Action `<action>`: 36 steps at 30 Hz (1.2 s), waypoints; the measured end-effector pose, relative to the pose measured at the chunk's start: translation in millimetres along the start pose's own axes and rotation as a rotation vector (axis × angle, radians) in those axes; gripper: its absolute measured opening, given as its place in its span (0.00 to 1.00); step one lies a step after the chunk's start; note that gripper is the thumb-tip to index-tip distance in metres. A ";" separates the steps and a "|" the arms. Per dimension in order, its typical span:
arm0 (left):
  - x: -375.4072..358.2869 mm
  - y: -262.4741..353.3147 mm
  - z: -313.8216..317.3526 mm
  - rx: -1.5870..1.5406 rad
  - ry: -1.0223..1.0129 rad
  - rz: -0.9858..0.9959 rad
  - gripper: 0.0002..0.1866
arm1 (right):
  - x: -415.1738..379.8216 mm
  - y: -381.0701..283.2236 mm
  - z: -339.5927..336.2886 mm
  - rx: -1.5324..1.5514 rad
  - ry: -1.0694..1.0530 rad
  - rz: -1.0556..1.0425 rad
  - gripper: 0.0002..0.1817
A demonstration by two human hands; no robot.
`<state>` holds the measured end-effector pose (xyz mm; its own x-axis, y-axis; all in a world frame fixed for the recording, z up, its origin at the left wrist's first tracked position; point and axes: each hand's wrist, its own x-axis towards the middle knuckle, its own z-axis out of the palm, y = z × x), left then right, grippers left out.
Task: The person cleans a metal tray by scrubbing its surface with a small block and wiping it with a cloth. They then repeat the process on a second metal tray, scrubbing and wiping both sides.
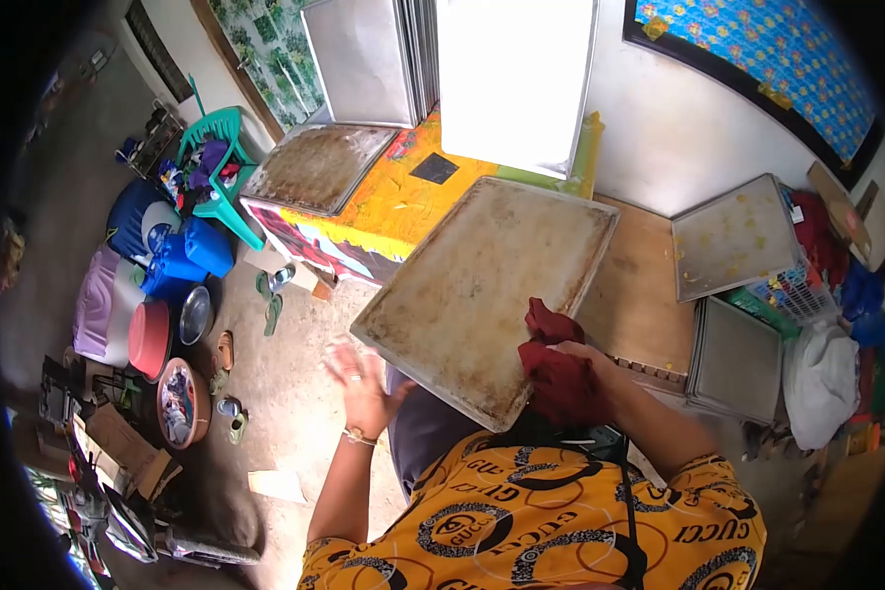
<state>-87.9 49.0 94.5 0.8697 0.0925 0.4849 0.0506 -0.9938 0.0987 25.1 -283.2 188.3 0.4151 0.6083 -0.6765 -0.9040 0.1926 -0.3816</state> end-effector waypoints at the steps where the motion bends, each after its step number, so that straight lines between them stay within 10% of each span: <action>1: 17.7 17.9 -27.5 0.083 -0.110 0.205 0.51 | -2.2 -1.0 2.3 -0.033 0.011 0.004 0.20; 5: 54.5 41.9 -33.8 -0.102 -0.414 0.525 0.44 | -18.0 -11.1 29.5 -0.130 -0.055 -0.147 0.24; 6: 61.8 48.1 -38.0 -0.057 -0.220 0.602 0.40 | -17.0 -18.6 26.4 -0.124 -0.115 -0.213 0.25; 14: 113.1 63.1 -110.4 -0.710 0.174 0.209 0.06 | 27.3 -78.8 4.3 0.094 -0.341 -0.747 0.29; 18: 110.5 80.2 -108.5 -1.046 0.212 -0.032 0.09 | 16.1 -17.2 105.7 -0.489 -0.410 -1.212 0.32; 21: 99.4 73.5 -90.7 -0.948 0.306 -0.056 0.09 | 41.8 3.3 151.3 -0.896 -0.361 -2.028 0.43; 22: 92.7 68.0 -99.3 -0.675 0.297 0.016 0.11 | 50.9 -7.4 154.7 -0.904 -0.414 -2.058 0.42; 26: 66.3 78.2 -146.3 -1.284 0.482 -0.193 0.10 | 58.9 -80.6 178.3 -0.867 -0.269 -2.249 0.35; 28: 52.9 72.4 -162.1 -1.364 0.597 -0.171 0.13 | 43.7 -104.5 196.2 -0.299 -0.525 -1.756 0.35; 32: 36.3 69.2 -192.2 -1.465 0.733 -0.151 0.21 | 74.8 -217.4 161.8 -0.248 -0.159 -1.598 0.19; 36: 40.8 58.3 -192.6 -1.474 0.719 -0.043 0.23 | 81.2 -247.6 136.6 0.019 -0.304 -1.062 0.17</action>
<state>-144.0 6.6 287.4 0.4650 0.5432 0.6990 -0.7831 -0.1159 0.6110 268.7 -176.4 313.8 0.9412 0.2897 0.1741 -0.1046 0.7393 -0.6652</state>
